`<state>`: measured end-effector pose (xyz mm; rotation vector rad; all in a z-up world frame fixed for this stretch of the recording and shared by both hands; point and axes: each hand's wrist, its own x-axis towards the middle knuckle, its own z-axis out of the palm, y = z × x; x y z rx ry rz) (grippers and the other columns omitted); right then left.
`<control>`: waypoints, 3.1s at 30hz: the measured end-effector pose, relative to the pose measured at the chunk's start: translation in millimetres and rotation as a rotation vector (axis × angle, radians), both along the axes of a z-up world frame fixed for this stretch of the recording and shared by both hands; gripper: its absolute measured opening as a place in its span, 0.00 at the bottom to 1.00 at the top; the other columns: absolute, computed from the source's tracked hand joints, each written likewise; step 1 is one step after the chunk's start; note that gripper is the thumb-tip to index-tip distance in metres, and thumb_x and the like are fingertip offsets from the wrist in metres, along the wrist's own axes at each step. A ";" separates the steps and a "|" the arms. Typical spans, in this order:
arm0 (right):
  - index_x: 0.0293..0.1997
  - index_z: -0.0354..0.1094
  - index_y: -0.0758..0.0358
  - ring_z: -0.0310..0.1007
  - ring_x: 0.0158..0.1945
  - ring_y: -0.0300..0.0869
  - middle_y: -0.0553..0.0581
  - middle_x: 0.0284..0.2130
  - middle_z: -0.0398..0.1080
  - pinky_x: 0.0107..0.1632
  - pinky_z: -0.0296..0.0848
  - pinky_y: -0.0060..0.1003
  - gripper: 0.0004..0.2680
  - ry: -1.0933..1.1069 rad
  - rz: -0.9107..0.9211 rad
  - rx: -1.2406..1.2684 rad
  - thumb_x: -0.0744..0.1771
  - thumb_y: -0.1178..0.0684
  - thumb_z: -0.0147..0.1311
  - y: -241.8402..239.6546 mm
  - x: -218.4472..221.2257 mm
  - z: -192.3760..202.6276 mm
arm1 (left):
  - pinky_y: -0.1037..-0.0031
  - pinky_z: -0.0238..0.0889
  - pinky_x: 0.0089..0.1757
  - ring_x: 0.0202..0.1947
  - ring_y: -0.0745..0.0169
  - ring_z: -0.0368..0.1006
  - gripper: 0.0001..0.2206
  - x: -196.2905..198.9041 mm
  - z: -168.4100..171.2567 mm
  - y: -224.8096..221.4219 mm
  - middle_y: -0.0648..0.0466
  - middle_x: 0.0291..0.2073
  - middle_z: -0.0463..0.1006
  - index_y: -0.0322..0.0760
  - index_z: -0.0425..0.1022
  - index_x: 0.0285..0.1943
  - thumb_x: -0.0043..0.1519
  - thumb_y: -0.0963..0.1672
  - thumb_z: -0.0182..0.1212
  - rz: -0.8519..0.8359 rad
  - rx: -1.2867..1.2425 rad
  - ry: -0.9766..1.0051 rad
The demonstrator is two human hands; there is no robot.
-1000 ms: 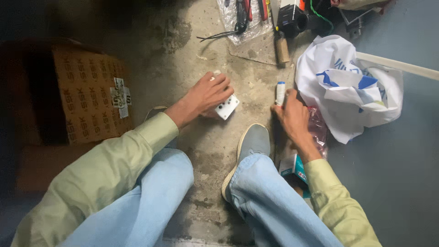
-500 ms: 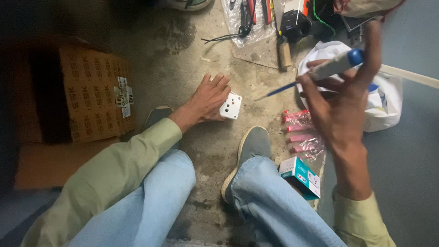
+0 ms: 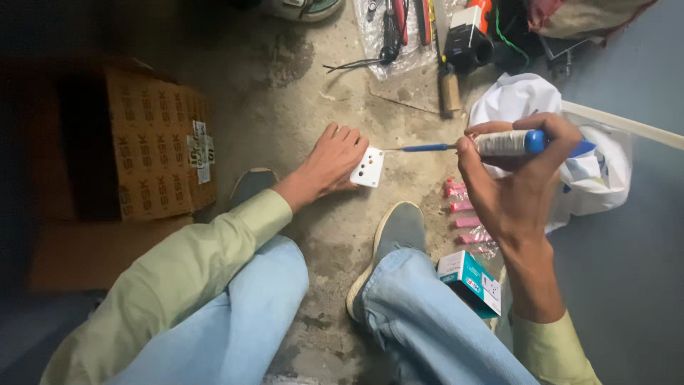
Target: The person uses a screwdriver to unscrew and open a white plastic electrical switchboard on the floor.
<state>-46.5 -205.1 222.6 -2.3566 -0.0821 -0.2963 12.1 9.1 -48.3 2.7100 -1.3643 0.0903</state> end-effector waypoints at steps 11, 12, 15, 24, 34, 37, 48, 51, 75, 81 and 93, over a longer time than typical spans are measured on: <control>0.60 0.41 0.61 0.78 0.47 0.52 0.70 0.45 0.76 0.46 0.80 0.38 0.22 0.005 0.004 -0.017 0.73 0.68 0.63 -4.1 -11.4 -8.7 | 0.63 0.59 0.42 0.42 0.51 0.67 0.30 1.4 2.3 -1.9 0.51 0.38 0.71 0.46 0.70 0.41 0.47 0.64 0.72 -0.011 -0.031 -0.067; 0.58 0.40 0.61 0.79 0.44 0.53 0.72 0.44 0.75 0.43 0.83 0.39 0.22 0.003 -0.006 0.019 0.73 0.68 0.62 -1.3 -11.5 -7.2 | 0.64 0.58 0.42 0.42 0.54 0.66 0.32 1.7 -1.1 -2.1 0.53 0.39 0.71 0.47 0.69 0.42 0.43 0.64 0.76 -0.020 0.000 -0.082; 0.59 0.42 0.62 0.82 0.46 0.53 0.71 0.46 0.77 0.44 0.84 0.41 0.22 0.020 -0.024 -0.003 0.74 0.66 0.65 -3.4 -17.2 -4.1 | 0.62 0.59 0.45 0.45 0.52 0.66 0.34 1.4 -1.4 -0.1 0.51 0.42 0.72 0.44 0.72 0.45 0.45 0.65 0.75 -0.026 0.006 -0.029; 0.59 0.44 0.60 0.82 0.53 0.53 0.70 0.50 0.77 0.38 0.80 0.42 0.13 0.059 -0.070 0.005 0.78 0.54 0.52 -12.1 -38.5 -10.5 | 0.62 0.59 0.47 0.46 0.52 0.68 0.31 -1.1 -9.3 2.2 0.51 0.42 0.73 0.46 0.71 0.45 0.48 0.64 0.74 -0.001 -0.034 -0.051; 0.60 0.45 0.62 0.82 0.45 0.53 0.71 0.49 0.79 0.42 0.74 0.39 0.13 0.066 -0.178 -0.054 0.79 0.55 0.54 -24.6 -52.5 -18.5 | 0.27 0.48 0.67 0.64 0.45 0.68 0.42 -7.9 -14.5 7.3 0.49 0.54 0.76 0.43 0.72 0.57 0.40 0.63 0.83 0.067 -0.115 0.192; 0.63 0.56 0.62 0.77 0.41 0.62 0.64 0.50 0.71 0.41 0.71 0.54 0.20 0.100 -0.263 -0.327 0.75 0.47 0.71 -34.6 -51.3 -20.4 | 0.41 0.58 0.59 0.55 0.47 0.71 0.38 -10.1 -20.0 8.5 0.50 0.54 0.76 0.45 0.72 0.56 0.47 0.65 0.79 0.060 -0.109 0.130; 0.49 0.72 0.44 0.74 0.27 0.36 0.40 0.23 0.71 0.33 0.62 0.37 0.29 0.075 -0.114 -1.203 0.73 0.06 0.55 -52.1 -27.2 2.2 | 0.48 0.56 0.63 0.57 0.49 0.68 0.38 -12.2 -5.5 8.7 0.49 0.54 0.71 0.43 0.72 0.51 0.45 0.66 0.77 0.051 -0.093 -0.018; 0.42 0.70 0.46 0.73 0.27 0.50 0.48 0.26 0.75 0.33 0.58 0.44 0.18 0.117 0.035 -1.054 0.82 0.30 0.55 -44.1 -21.1 17.1 | 0.46 0.58 0.62 0.57 0.47 0.68 0.38 -9.2 -13.5 7.9 0.47 0.53 0.70 0.43 0.71 0.51 0.42 0.64 0.80 0.032 -0.092 -0.007; 0.57 0.78 0.46 0.83 0.39 0.51 0.52 0.36 0.82 0.35 0.71 0.49 0.18 0.227 0.120 -0.971 0.74 0.25 0.61 -65.8 11.0 22.1 | 0.47 0.58 0.64 0.58 0.44 0.68 0.42 0.8 -6.3 17.1 0.45 0.48 0.78 0.39 0.74 0.53 0.45 0.67 0.80 -0.058 -0.110 0.116; 0.51 0.75 0.31 0.83 0.26 0.53 0.50 0.21 0.76 0.24 0.67 0.46 0.11 0.178 0.118 -1.312 0.82 0.32 0.47 -20.8 15.9 31.8 | 0.49 0.59 0.63 0.62 0.42 0.70 0.41 -3.0 -20.7 14.8 0.46 0.51 0.79 0.42 0.73 0.53 0.41 0.66 0.80 -0.006 -0.180 0.100; 0.81 0.53 0.48 0.83 0.43 0.51 0.54 0.50 0.81 0.19 0.72 0.48 0.24 0.323 0.423 -0.911 0.73 0.42 0.55 -3.9 44.1 58.8 | 0.44 0.58 0.65 0.66 0.43 0.68 0.42 -1.6 -38.1 12.4 0.46 0.55 0.77 0.42 0.72 0.59 0.43 0.64 0.83 -0.034 -0.131 0.169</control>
